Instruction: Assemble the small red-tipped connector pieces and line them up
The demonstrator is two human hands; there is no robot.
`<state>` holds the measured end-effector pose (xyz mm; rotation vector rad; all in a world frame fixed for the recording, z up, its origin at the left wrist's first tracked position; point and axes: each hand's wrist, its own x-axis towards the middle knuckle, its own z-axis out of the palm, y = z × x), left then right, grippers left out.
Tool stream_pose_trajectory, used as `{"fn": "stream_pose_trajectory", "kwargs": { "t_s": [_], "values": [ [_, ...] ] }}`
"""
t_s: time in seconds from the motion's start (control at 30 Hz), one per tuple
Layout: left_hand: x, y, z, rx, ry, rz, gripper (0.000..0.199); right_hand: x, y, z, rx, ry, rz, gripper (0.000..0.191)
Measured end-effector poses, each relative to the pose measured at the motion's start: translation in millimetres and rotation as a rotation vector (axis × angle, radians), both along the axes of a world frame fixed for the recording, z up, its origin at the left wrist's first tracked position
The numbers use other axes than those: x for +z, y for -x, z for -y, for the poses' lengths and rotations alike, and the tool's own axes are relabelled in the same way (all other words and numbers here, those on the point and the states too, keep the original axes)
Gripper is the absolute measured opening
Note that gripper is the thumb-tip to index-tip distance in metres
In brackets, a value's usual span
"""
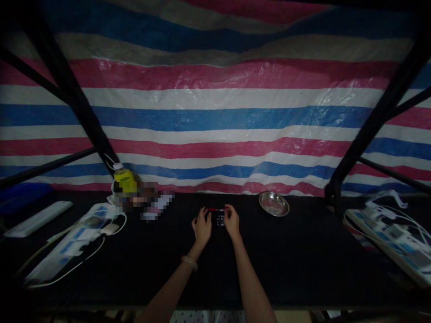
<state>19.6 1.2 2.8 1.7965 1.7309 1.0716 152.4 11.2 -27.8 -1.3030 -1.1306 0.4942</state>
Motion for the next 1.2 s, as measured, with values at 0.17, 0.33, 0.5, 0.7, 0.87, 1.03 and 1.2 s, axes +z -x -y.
{"fn": "stream_pose_trajectory", "kwargs": {
  "t_s": [0.17,0.33,0.5,0.7,0.87,1.03,1.2],
  "values": [
    [-1.9,0,1,0.06,-0.052,-0.044,0.038,-0.5,2,3,0.003,-0.005,-0.086,0.031],
    [0.4,-3,-4,0.091,0.007,-0.12,0.045,2.9,2,5,0.007,-0.005,-0.078,0.03],
    [3.7,-4,-10,0.053,0.04,-0.142,0.044,5.3,1,7,0.023,-0.007,-0.027,0.027],
    [-1.2,1,-9,0.014,-0.07,0.011,0.037,9.4,3,10,0.033,-0.027,-0.068,0.029],
    [-6.5,1,-8,-0.084,-0.291,0.258,0.035,14.3,6,17,-0.062,-0.096,-0.132,0.033],
    [-7.4,3,-6,-0.093,-0.333,0.293,0.029,18.4,11,26,-0.106,-0.174,-0.122,0.034],
    [-4.1,6,-4,-0.049,-0.315,0.257,0.022,21.4,13,36,-0.132,-0.206,0.011,0.03]
  ]
}}
